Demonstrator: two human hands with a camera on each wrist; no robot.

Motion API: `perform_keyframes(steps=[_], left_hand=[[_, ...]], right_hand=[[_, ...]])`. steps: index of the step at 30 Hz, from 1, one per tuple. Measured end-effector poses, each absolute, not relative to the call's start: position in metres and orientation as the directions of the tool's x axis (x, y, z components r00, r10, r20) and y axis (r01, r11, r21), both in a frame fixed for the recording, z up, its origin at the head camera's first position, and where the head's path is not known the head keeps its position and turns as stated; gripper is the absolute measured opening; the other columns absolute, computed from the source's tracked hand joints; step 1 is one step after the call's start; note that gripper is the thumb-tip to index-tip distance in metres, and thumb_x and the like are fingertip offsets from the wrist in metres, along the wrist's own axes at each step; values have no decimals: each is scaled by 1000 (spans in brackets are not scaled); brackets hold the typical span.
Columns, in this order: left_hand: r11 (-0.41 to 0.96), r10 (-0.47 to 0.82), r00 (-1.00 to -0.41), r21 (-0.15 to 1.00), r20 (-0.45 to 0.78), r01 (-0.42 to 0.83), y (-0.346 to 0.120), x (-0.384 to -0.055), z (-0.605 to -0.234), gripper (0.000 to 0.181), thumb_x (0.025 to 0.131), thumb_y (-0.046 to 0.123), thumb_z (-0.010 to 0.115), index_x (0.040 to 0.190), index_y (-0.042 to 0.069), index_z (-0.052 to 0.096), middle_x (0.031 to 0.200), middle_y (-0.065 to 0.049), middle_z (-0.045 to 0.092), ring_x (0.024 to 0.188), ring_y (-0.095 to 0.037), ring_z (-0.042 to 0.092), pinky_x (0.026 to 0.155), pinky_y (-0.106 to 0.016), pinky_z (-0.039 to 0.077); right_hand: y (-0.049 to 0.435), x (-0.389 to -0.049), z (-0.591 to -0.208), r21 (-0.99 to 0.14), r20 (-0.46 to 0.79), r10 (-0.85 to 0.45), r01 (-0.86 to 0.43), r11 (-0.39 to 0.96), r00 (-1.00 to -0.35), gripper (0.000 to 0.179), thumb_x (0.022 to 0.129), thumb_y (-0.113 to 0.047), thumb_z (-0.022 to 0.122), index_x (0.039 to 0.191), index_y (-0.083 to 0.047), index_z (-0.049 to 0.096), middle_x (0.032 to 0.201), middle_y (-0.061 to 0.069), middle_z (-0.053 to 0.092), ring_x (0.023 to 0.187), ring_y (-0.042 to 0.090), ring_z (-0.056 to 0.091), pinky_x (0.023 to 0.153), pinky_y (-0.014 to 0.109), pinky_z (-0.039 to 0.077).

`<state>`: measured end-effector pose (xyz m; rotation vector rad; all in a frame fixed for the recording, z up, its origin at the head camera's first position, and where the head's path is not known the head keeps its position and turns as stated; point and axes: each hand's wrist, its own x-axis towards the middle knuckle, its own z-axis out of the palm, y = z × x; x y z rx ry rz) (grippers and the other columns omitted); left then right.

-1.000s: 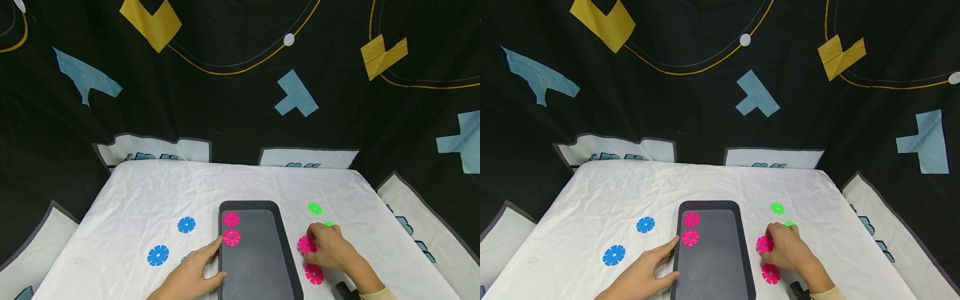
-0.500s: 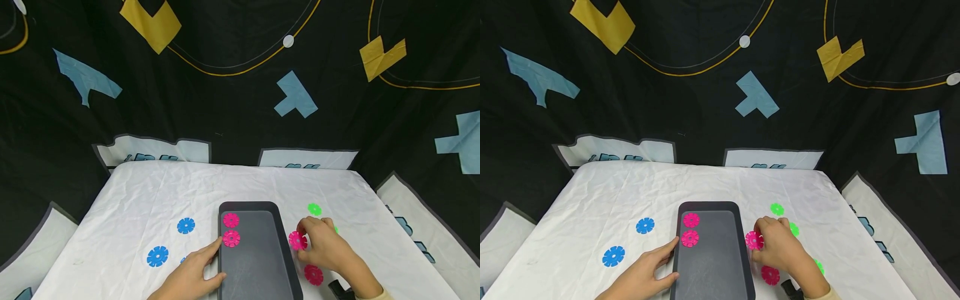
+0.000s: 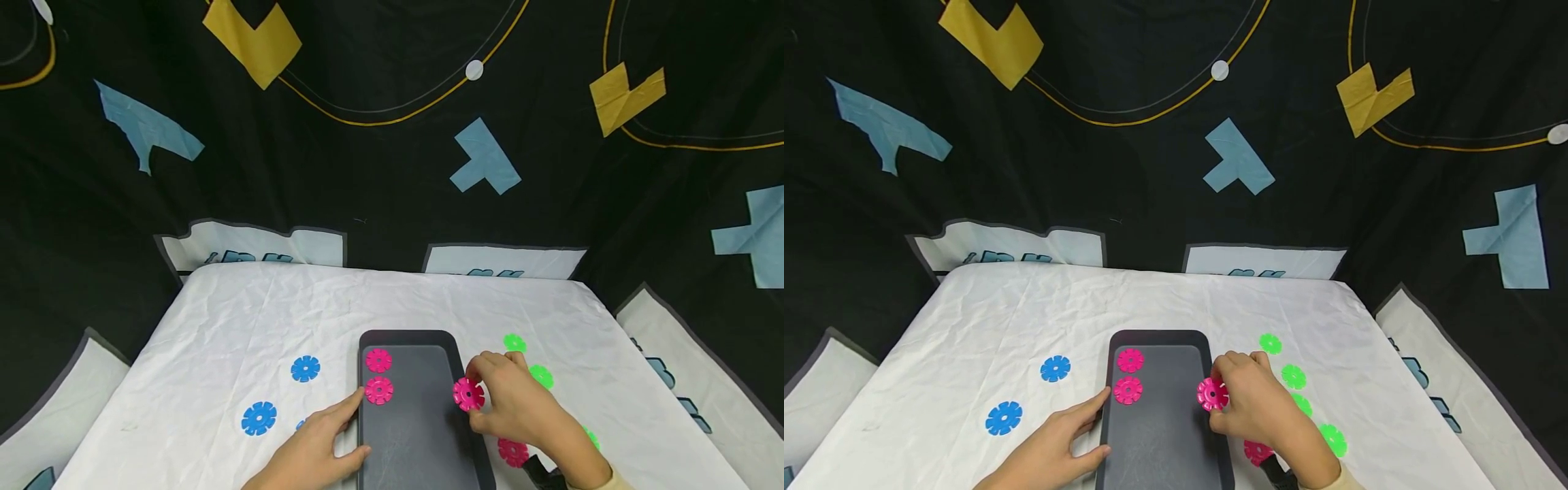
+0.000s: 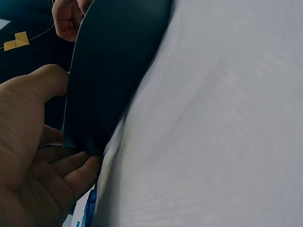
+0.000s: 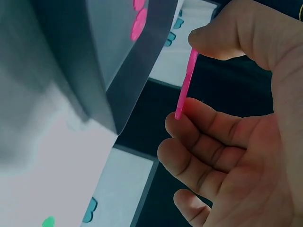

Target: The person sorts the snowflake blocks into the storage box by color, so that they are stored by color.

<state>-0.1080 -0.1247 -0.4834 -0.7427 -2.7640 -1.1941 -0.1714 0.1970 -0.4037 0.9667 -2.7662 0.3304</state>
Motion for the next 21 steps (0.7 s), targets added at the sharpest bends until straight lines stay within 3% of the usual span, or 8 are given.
perform_keyframes(steps=[9, 21], left_hand=[[608, 402, -891, 667, 210, 431, -125, -108, -483, 77, 88, 38, 71, 148, 3, 39, 141, -9, 52, 116, -14, 57, 96, -40, 48], [613, 396, -909, 701, 126, 364, -124, -110, -482, 79, 88, 41, 70, 150, 4, 37, 145, -7, 48, 123, -16, 53, 98, -42, 47]], right_hand=[[170, -171, -402, -61, 247, -669, -700, 712, -702, 36, 59, -30, 76, 88, -20, 57, 81, -16, 49, 75, 0, 47, 84, 35, 33], [131, -179, -400, -35, 183, -749, -765, 643, -637, 37, 60, -35, 78, 89, -19, 60, 79, -14, 50, 73, 2, 44, 83, 36, 34]])
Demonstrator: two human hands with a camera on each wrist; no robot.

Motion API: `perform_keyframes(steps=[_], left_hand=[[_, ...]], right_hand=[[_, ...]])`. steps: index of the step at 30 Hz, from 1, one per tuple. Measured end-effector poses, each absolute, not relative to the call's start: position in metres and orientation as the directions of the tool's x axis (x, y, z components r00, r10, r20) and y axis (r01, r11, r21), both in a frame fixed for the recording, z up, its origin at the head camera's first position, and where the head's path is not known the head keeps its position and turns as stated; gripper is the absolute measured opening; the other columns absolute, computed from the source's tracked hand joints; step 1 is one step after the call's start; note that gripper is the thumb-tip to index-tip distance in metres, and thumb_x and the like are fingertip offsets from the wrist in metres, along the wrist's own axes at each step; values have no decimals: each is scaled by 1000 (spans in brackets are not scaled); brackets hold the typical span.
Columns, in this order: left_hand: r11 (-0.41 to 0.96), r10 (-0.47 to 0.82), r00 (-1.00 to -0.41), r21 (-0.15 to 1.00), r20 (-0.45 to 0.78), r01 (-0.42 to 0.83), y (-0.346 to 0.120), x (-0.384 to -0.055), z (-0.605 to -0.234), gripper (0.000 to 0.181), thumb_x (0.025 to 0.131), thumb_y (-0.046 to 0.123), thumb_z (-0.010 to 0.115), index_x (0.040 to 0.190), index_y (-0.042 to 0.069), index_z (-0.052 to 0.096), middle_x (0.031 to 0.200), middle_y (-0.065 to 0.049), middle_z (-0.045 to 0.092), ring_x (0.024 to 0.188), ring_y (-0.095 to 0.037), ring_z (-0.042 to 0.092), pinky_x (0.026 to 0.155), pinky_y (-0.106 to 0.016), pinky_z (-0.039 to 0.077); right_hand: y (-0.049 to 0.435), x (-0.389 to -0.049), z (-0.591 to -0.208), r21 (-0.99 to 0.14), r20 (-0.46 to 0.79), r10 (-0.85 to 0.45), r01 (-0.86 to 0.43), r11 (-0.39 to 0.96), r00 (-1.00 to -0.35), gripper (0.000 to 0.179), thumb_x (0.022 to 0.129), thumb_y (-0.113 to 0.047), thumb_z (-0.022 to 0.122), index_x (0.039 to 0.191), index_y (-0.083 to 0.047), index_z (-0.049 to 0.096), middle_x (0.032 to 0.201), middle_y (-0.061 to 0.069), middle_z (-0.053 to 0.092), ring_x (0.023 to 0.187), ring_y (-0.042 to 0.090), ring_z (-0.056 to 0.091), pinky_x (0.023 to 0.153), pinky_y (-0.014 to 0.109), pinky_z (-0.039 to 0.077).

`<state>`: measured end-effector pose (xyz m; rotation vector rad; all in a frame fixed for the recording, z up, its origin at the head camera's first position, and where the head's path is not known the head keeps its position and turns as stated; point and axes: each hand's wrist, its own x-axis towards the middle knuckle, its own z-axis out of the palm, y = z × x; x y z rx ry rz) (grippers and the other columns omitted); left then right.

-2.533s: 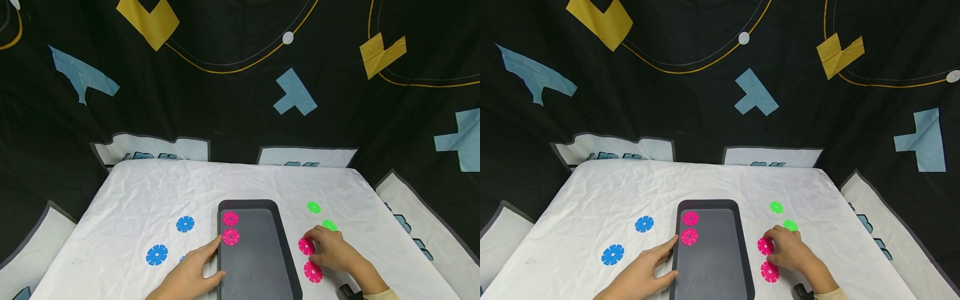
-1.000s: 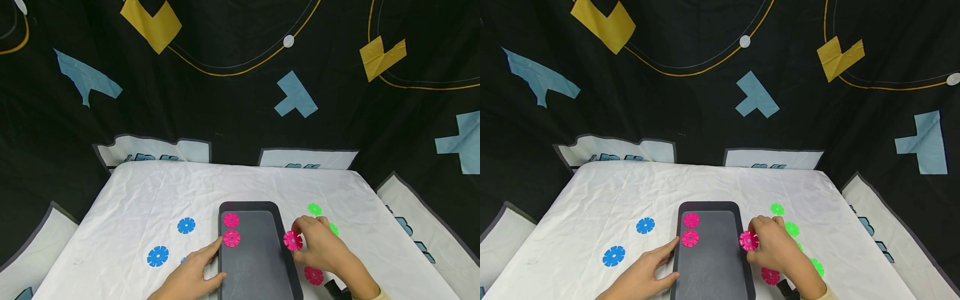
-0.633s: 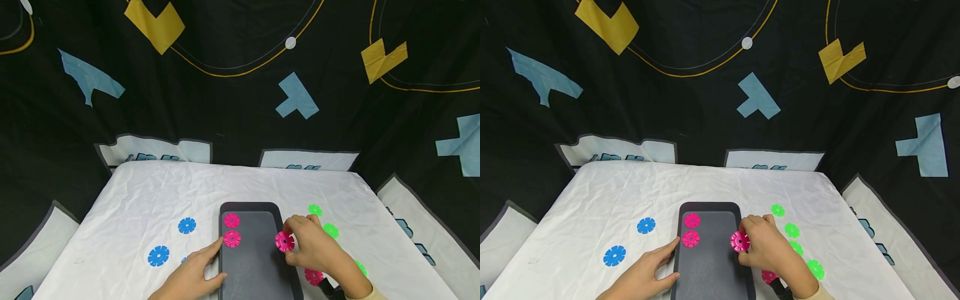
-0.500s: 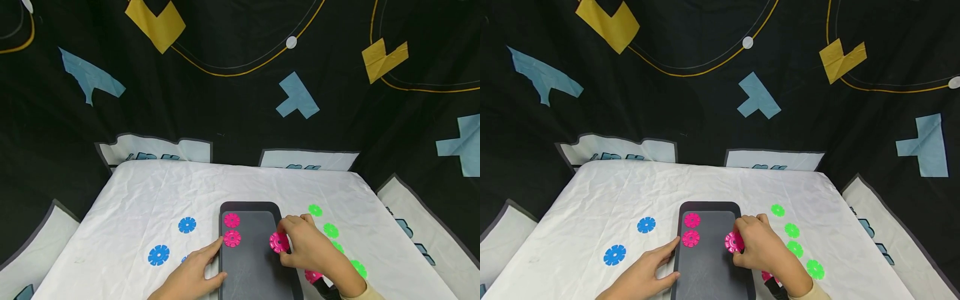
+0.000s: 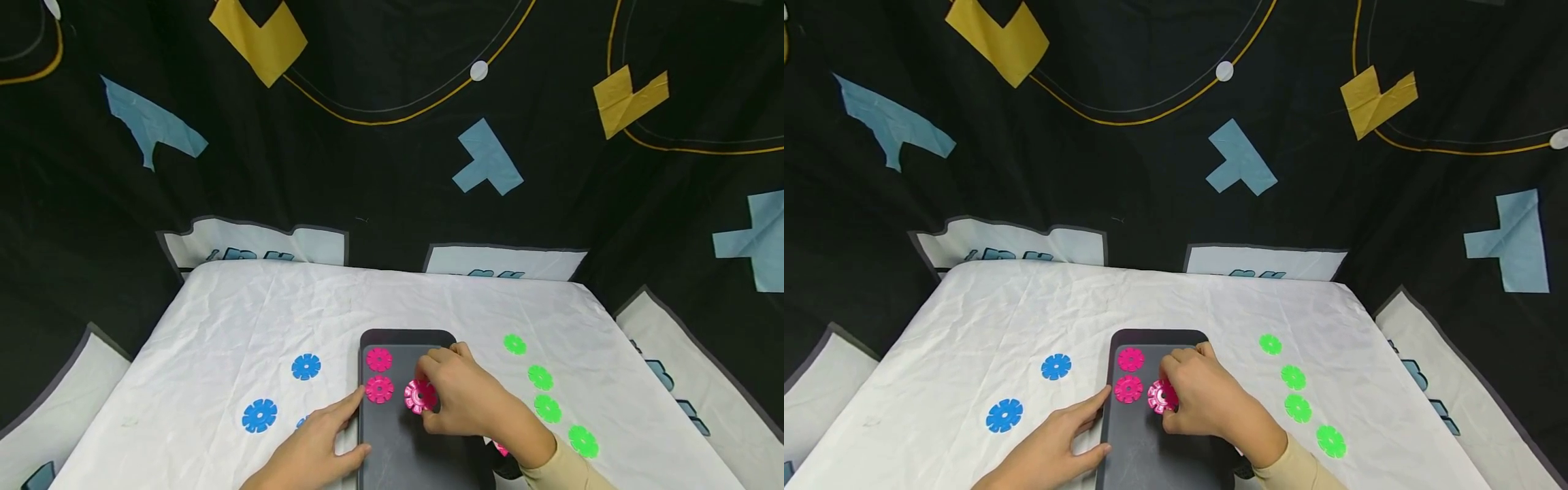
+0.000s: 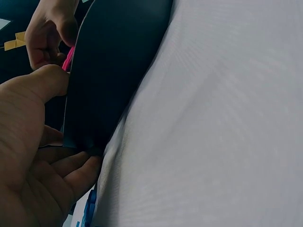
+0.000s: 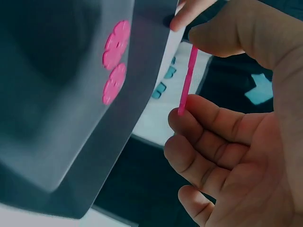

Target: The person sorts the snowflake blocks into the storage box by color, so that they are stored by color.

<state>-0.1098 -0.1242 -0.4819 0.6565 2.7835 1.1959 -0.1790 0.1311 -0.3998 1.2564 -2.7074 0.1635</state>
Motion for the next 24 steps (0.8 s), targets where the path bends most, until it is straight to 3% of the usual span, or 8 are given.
perform_keyframes(steps=[10, 17, 24], left_hand=[[606, 404, -896, 679, 185, 414, -126, -109, -484, 77, 88, 36, 70, 149, 3, 37, 145, -7, 48, 125, -16, 52, 100, -41, 46], [607, 408, -904, 702, 127, 373, -126, -109, -481, 78, 90, 39, 68, 151, 4, 35, 147, -7, 45, 127, -18, 49, 101, -43, 44], [599, 417, -904, 718, 98, 354, -126, -109, -481, 79, 90, 42, 67, 152, 5, 33, 149, -7, 43, 130, -19, 46, 102, -44, 43]], right_hand=[[96, -186, -411, -2, 61, -819, -820, 572, -571, 39, 60, -35, 81, 90, -20, 62, 75, -17, 46, 73, 0, 46, 81, 37, 37], [79, -189, -424, -10, -104, -821, -824, 566, -562, 38, 61, -40, 84, 86, -22, 61, 75, -18, 50, 74, -1, 50, 81, 36, 38], [72, -186, -432, -12, -145, -818, -826, 564, -556, 35, 63, -44, 82, 83, -23, 64, 75, -19, 54, 71, -2, 50, 80, 34, 39]])
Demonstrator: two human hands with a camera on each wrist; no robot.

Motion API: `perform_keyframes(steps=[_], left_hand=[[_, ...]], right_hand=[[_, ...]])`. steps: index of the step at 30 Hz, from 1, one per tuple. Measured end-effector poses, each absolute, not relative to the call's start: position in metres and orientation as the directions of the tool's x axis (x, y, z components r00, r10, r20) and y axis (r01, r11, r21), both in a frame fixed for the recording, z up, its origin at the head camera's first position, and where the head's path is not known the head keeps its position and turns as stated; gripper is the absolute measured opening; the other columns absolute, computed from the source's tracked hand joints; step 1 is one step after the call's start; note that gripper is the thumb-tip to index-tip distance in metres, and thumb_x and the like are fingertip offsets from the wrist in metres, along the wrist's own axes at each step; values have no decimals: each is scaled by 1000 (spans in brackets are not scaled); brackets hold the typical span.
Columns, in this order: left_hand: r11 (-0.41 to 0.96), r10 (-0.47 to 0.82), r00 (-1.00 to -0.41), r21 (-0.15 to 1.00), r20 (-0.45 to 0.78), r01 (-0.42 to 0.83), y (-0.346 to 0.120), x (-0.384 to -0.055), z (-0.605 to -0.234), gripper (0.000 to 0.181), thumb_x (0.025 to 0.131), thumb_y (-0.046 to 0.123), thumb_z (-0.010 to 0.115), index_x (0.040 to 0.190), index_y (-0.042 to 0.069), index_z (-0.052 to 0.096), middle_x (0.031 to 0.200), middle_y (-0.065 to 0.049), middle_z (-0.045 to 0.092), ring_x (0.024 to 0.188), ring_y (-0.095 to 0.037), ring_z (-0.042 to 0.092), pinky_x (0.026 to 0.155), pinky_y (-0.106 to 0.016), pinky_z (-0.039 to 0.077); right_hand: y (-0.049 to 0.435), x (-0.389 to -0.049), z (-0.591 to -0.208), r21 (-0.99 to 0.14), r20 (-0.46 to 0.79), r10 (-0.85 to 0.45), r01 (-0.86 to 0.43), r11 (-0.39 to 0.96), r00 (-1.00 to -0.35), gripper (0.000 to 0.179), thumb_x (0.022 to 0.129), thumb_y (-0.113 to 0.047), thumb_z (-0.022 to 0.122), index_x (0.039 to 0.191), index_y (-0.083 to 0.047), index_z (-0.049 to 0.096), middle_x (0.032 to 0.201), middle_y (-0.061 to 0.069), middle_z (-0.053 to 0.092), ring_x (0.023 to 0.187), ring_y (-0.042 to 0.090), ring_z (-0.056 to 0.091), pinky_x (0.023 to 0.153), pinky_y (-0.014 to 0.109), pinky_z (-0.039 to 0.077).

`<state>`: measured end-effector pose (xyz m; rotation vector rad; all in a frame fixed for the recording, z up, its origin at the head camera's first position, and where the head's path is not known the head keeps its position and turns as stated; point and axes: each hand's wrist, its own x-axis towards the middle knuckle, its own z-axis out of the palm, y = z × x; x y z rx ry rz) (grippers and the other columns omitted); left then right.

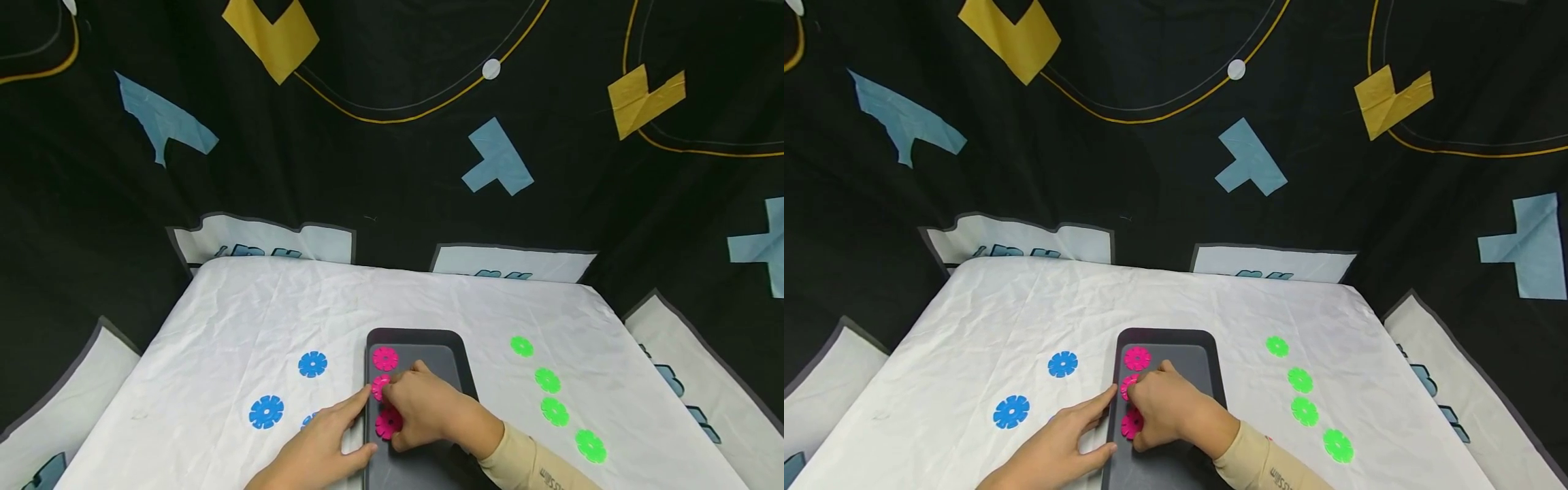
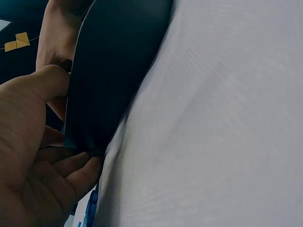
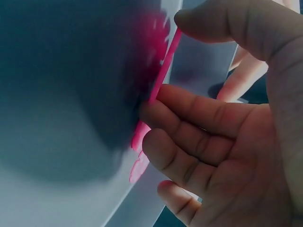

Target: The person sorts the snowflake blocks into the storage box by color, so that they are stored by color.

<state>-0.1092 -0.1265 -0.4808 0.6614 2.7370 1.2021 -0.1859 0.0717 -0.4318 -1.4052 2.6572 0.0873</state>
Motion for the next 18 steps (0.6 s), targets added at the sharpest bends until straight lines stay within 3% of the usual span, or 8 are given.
perform_keyframes(steps=[11, 18], left_hand=[[595, 422, -898, 710, 125, 378, -125, -109, -482, 79, 89, 39, 69, 151, 3, 34, 146, -8, 46, 127, -19, 49, 101, -43, 44], [591, 425, -897, 715, 117, 373, -125, -109, -481, 79, 89, 40, 69, 150, 2, 35, 144, -9, 48, 124, -18, 51, 100, -43, 45]], right_hand=[[70, -184, -435, -1, -132, -823, -830, 558, -553, 39, 63, -46, 83, 91, -23, 67, 83, -19, 58, 75, -4, 52, 81, 33, 40], [78, -184, -426, -5, -92, -827, -831, 557, -554, 43, 63, -45, 84, 96, -23, 67, 90, -18, 61, 87, -1, 57, 85, 35, 41]])
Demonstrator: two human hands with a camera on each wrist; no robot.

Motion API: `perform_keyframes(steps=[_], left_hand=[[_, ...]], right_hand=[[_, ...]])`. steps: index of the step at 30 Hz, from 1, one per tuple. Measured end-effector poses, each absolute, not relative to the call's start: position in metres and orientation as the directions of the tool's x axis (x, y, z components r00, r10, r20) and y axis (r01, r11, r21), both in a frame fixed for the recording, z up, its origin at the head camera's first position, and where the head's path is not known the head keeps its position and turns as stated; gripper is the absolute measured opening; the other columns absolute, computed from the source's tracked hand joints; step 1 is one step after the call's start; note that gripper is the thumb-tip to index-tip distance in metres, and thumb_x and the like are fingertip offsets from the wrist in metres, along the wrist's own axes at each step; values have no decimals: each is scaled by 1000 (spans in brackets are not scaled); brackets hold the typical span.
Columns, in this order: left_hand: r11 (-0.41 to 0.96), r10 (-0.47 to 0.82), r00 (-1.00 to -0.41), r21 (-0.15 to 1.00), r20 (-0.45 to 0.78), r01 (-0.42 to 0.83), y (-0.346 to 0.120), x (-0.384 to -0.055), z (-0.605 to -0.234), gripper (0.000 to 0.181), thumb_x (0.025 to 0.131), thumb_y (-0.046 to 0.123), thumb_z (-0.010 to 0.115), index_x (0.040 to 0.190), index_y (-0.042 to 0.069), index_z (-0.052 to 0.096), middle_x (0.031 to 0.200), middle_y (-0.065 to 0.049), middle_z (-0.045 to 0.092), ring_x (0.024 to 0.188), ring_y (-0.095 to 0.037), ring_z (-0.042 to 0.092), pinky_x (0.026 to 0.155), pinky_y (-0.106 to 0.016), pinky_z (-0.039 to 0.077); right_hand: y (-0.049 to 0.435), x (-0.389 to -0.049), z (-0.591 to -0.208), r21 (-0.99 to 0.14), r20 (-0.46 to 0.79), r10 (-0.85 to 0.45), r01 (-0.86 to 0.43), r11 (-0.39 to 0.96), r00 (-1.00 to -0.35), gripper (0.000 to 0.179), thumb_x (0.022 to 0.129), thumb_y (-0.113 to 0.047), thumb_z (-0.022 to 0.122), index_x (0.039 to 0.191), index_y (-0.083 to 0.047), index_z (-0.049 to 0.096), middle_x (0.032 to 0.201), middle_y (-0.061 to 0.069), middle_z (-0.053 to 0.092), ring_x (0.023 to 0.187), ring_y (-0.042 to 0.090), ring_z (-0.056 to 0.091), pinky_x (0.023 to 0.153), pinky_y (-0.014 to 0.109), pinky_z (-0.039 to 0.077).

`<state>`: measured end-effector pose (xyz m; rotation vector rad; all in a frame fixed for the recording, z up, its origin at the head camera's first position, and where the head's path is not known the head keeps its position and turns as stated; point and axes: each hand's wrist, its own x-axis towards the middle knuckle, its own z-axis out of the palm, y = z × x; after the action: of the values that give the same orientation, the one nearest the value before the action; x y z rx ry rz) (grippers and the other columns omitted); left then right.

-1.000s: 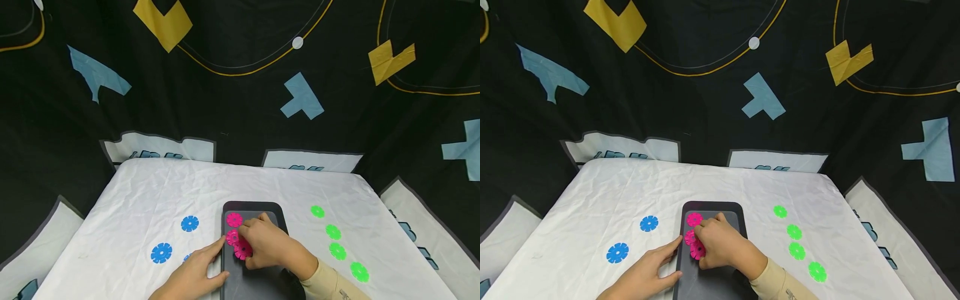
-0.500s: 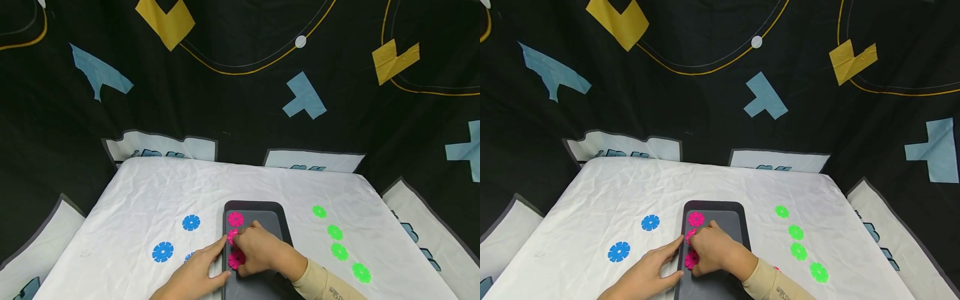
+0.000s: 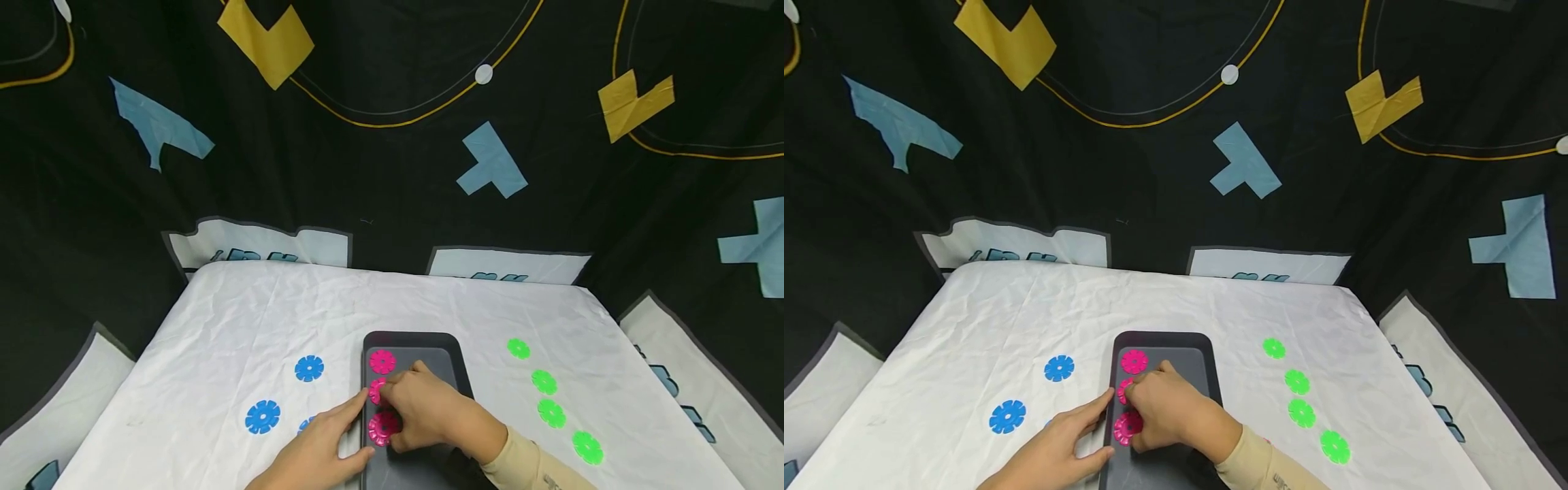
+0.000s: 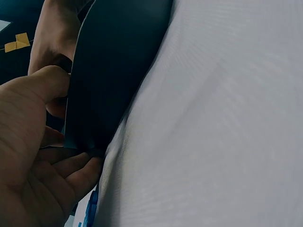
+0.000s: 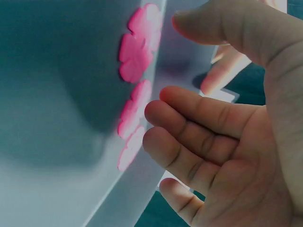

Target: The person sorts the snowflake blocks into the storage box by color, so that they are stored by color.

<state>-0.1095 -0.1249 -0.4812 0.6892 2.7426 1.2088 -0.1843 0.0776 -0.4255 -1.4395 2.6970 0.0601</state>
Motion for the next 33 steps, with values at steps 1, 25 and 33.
perform_keyframes(steps=[1, 25, 33], left_hand=[[591, 427, -897, 715, 116, 374, -125, -110, -481, 80, 89, 40, 69, 150, 2, 34, 144, -9, 48, 124, -18, 52, 100, -43, 45], [604, 412, -896, 688, 164, 403, -123, -108, -483, 79, 88, 36, 71, 149, 0, 36, 147, -9, 46, 129, -24, 48, 101, -42, 44], [582, 421, -879, 677, 222, 450, -120, -108, -484, 78, 87, 33, 72, 148, -1, 37, 146, -11, 47, 129, -24, 49, 100, -40, 45]], right_hand=[[79, -184, -424, -8, -83, -831, -833, 553, -551, 43, 64, -44, 84, 97, -23, 67, 91, -18, 61, 87, -1, 57, 85, 36, 41], [175, -174, -407, -341, 96, -749, -729, 594, -655, 38, 80, -21, 75, 116, -27, 64, 103, -23, 55, 85, 2, 52, 84, 34, 41], [211, -168, -408, -484, 106, -669, -626, 612, -736, 41, 82, -7, 70, 118, -25, 61, 109, -13, 60, 90, 11, 54, 60, 21, 47]])
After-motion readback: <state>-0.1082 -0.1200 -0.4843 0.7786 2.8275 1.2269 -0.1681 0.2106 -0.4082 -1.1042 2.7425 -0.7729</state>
